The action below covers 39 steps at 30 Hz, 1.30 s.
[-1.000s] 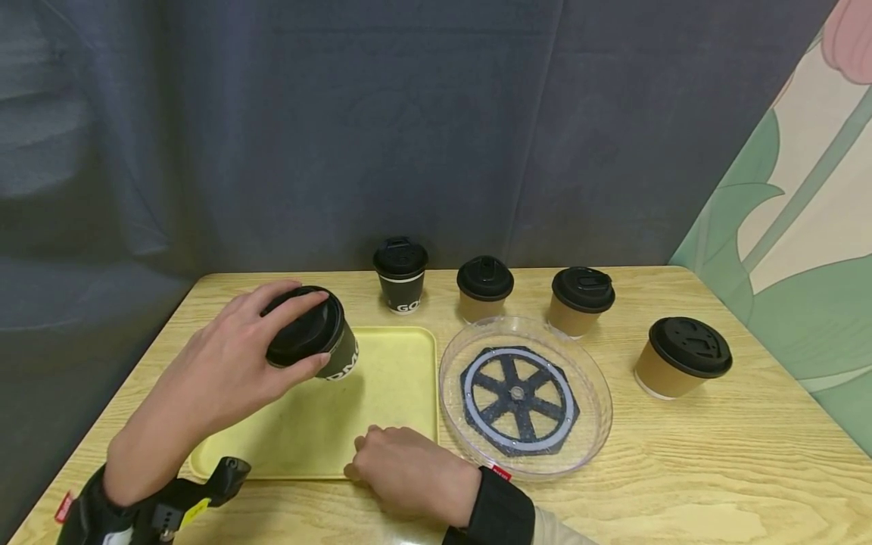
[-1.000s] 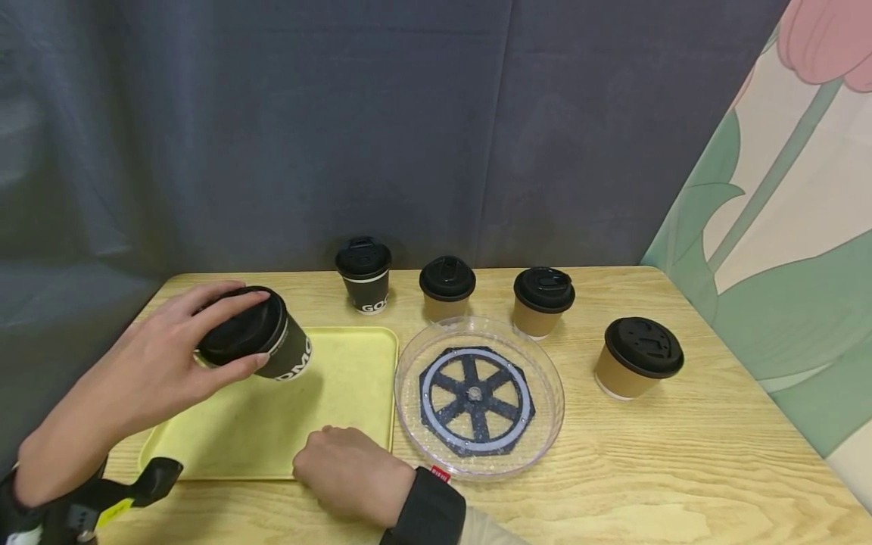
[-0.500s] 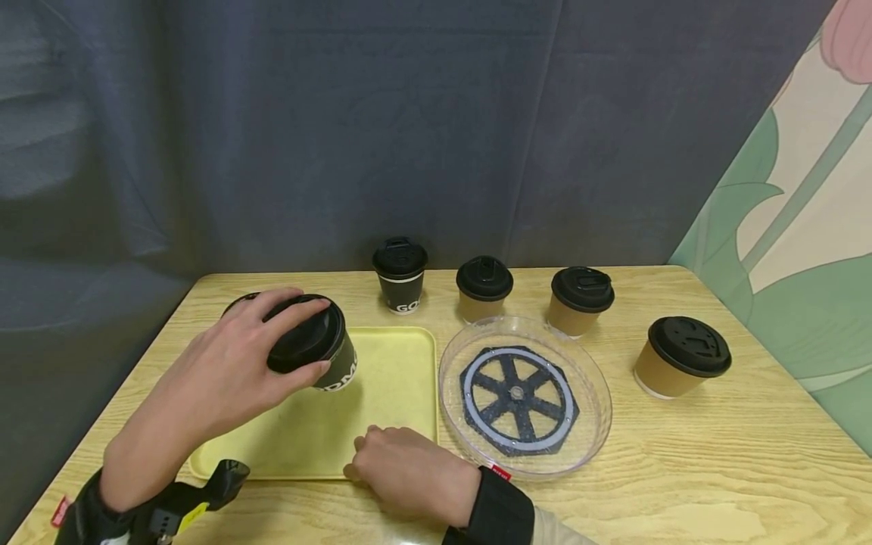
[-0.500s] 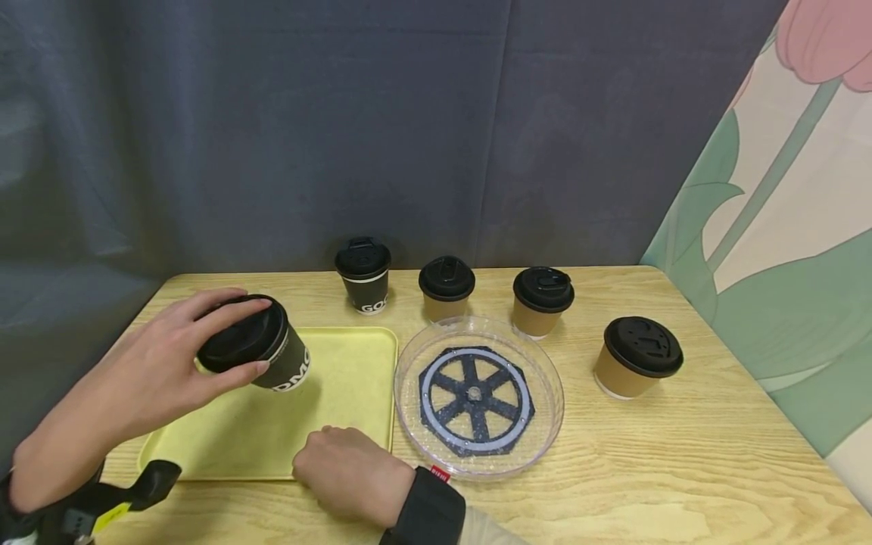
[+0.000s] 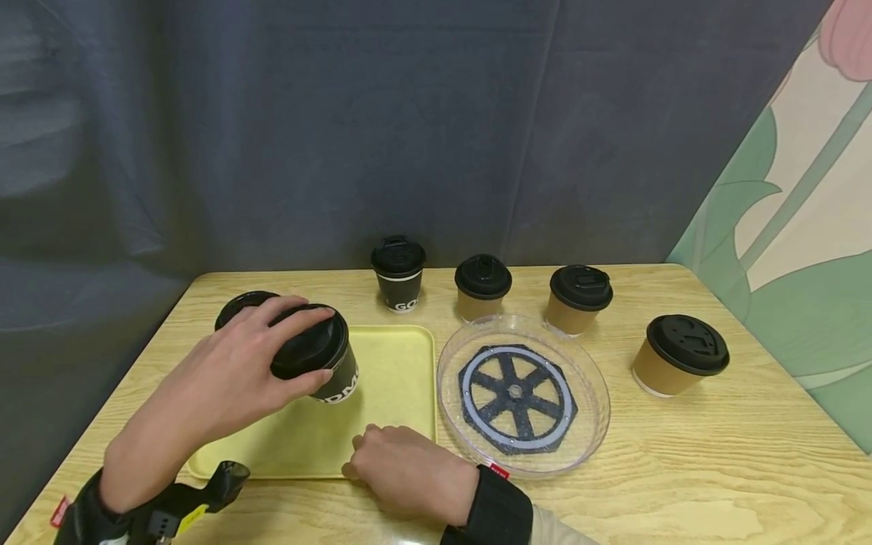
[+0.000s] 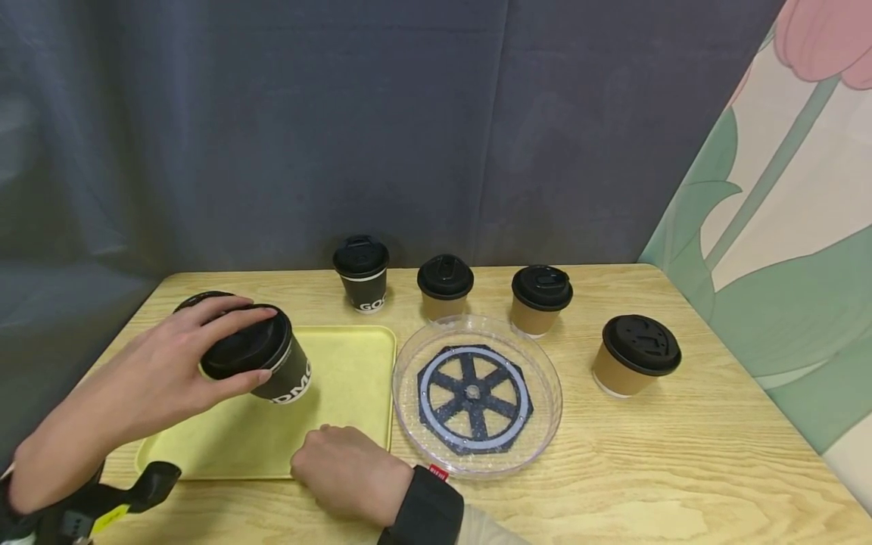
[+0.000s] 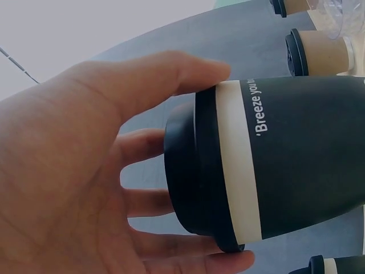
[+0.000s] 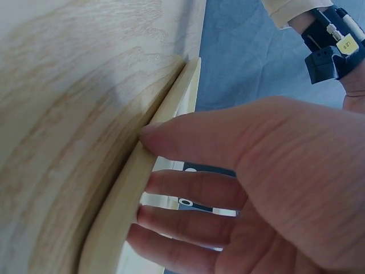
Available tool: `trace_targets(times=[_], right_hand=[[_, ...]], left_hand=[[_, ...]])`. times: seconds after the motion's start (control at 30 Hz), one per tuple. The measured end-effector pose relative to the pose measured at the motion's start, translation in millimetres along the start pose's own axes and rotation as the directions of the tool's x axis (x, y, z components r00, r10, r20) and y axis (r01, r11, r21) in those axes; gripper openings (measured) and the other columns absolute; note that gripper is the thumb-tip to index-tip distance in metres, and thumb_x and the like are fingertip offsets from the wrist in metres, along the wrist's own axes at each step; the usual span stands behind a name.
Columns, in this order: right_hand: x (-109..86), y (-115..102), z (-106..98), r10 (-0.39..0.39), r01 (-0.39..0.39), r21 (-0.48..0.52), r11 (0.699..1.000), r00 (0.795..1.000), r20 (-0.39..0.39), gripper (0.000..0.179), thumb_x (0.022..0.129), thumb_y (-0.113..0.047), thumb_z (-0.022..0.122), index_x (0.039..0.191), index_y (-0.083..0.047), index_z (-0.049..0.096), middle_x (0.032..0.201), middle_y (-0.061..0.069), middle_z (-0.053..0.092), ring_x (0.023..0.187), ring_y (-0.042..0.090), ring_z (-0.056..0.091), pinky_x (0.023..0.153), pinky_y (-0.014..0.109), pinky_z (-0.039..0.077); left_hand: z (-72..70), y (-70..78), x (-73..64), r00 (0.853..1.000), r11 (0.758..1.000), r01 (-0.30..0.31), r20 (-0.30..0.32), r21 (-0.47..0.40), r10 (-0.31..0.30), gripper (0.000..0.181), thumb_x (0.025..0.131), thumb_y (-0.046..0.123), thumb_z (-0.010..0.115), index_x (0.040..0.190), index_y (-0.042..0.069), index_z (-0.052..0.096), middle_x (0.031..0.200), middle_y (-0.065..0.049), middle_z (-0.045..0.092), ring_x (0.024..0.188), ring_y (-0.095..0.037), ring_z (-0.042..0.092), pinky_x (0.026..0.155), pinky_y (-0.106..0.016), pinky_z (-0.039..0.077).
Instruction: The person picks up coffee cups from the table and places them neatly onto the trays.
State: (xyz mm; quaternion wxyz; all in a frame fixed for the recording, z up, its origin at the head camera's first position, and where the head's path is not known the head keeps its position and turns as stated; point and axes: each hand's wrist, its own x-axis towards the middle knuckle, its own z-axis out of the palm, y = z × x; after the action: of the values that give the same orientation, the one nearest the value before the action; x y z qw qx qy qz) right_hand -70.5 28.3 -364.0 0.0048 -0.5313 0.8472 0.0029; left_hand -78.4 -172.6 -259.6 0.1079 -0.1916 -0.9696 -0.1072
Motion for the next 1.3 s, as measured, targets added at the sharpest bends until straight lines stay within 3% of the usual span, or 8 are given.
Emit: trace_targets(times=[0.37,1.3], right_hand=[[0.0,-0.1,-0.7,0.002,-0.002,0.001,1.000,1.000,0.006,0.017,0.088,-0.014,0.067,0.080,-0.029,0.070,0.073,-0.009,0.058,0.067,0.004,0.055,0.051,0.016,0.035],[0.3,-0.3,-1.9,0.006,-0.006,0.007,1.000,1.000,0.018,0.016,0.088,-0.014,0.067,0.080,-0.028,0.070,0.075,-0.009,0.059,0.066,0.004,0.055,0.051,0.017,0.035]], left_hand=[[2.1,-2.1,0.6,0.999,1.000,-0.009,0.039,-0.007,0.009,0.061,0.082,0.049,0.073,0.137,0.033,0.053,0.136,-0.008,0.053,0.120,-0.040,0.054,0.089,-0.063,0.046],[9.3,-1.7,3.0,0.988,1.000,-0.019,0.150,-0.006,0.020,0.058,0.076,0.051,0.077,0.129,0.033,0.059,0.126,-0.004,0.058,0.110,-0.031,0.061,0.079,-0.054,0.052]])
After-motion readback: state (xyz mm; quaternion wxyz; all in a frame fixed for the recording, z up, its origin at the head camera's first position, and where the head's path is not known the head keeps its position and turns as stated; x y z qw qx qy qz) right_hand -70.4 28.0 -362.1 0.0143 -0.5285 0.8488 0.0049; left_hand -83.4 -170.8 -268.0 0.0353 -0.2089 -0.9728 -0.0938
